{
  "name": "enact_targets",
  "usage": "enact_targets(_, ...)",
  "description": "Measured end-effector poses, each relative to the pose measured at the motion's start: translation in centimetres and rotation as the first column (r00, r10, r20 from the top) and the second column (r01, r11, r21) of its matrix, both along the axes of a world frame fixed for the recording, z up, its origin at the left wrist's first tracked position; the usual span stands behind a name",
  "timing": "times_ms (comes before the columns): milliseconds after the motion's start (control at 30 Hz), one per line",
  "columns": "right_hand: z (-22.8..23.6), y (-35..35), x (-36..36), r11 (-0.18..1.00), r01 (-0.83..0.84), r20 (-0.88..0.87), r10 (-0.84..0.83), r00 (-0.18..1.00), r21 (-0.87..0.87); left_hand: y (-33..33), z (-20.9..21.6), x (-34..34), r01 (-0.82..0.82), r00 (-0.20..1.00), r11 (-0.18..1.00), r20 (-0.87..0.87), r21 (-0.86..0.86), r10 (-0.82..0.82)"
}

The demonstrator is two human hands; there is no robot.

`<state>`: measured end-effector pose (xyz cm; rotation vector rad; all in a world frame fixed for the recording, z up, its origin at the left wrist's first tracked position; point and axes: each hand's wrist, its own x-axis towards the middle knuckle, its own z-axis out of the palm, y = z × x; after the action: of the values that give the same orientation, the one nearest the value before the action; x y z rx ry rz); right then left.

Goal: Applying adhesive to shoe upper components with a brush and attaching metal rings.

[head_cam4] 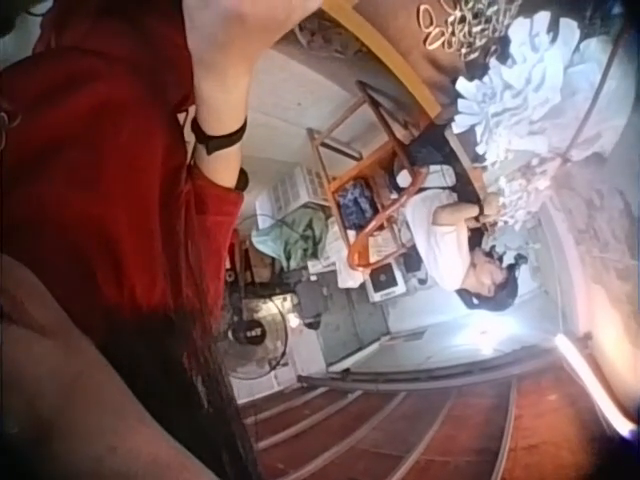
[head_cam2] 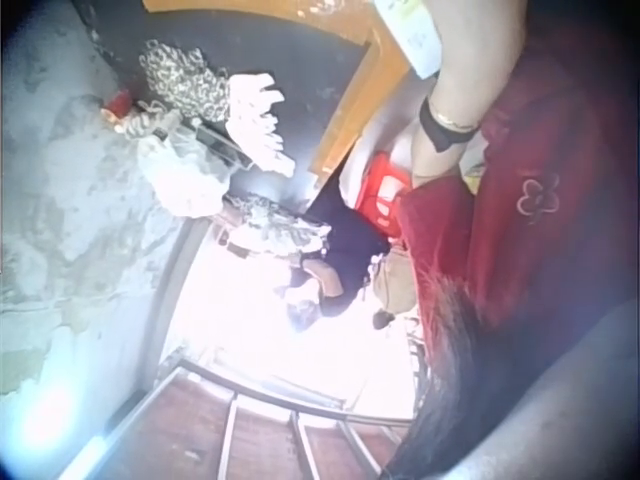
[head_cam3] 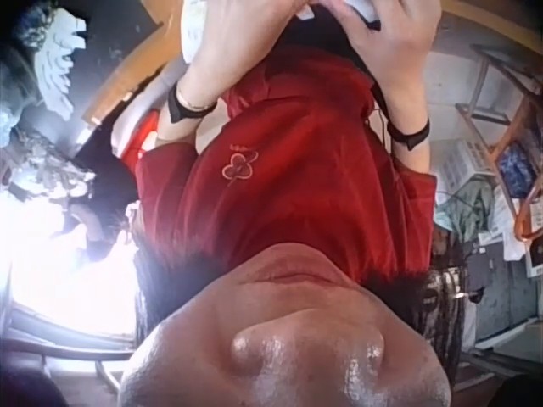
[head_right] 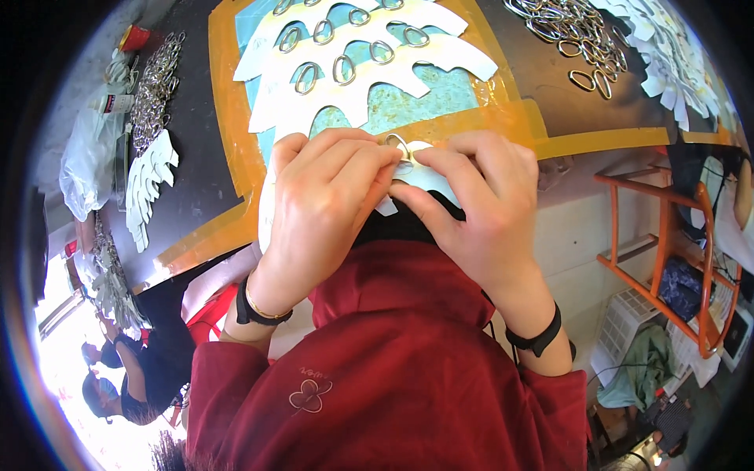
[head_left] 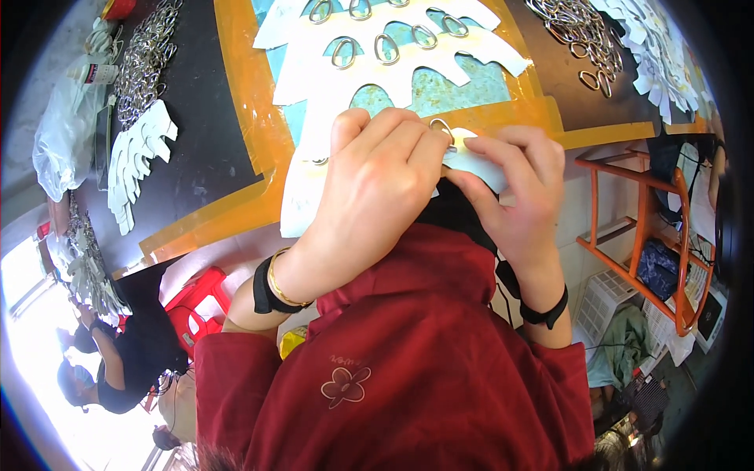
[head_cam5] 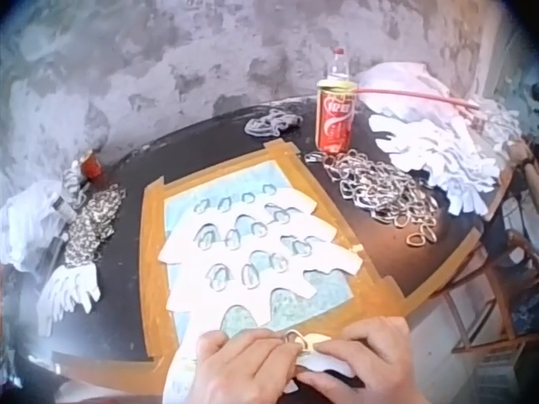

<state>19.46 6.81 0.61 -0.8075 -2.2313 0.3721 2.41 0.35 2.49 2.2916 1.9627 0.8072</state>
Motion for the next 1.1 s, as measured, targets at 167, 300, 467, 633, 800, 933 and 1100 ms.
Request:
enact_targets(167, 0.0, 0.0, -0.9, 0.998, 0.004, -0.02, -0.005, 1.0, -0.064, -0.1, -0.3, 0.0, -0.017, 1.0, 1.0, -0.001, 0.012, 0.017)
enact_targets(300, 0.1, 0.9, -1.1, 0.996, -0.014, 0.052, 0.019, 0.998, -0.092, -0.2, -0.3, 0.2, -0.013, 1.0, 0.999, 0.007, 0.032, 0.013)
enact_targets(467, 1.3, 0.8, -1.8, 0.997, -0.026, 0.131, 0.036, 0.991, -0.077, -0.5, 0.1, 0.4, -0.069, 0.998, 0.998, 0.013, -0.002, 0.069)
enact_targets(633, 0.9, 0.7, -2.6, 0.998, -0.025, 0.144, 0.034, 0.989, -0.065, -0.5, 0.4, 0.3, -0.101, 0.99, 0.994, 0.097, -0.037, 0.104)
enact_targets(800, -0.6, 0.5, -1.4, 0.997, -0.056, -0.056, 0.059, 0.997, 0.058, -0.3, 0.8, -0.3, -0.129, 0.953, 0.99, 0.271, -0.049, 0.137)
enact_targets(933, -0.1, 0.3, -1.1, 0.996, -0.094, -0.136, 0.093, 0.986, 0.005, -0.1, 0.9, -2.0, 0.102, 0.862, 0.989, 0.506, -0.11, -0.032)
enact_targets(1100, 0.1, 0.5, -1.2, 0.986, -0.158, -0.211, 0.146, 0.967, -0.043, -0.1, 2.5, -3.0, 0.296, 0.556, 0.848, 0.801, -0.44, 0.221)
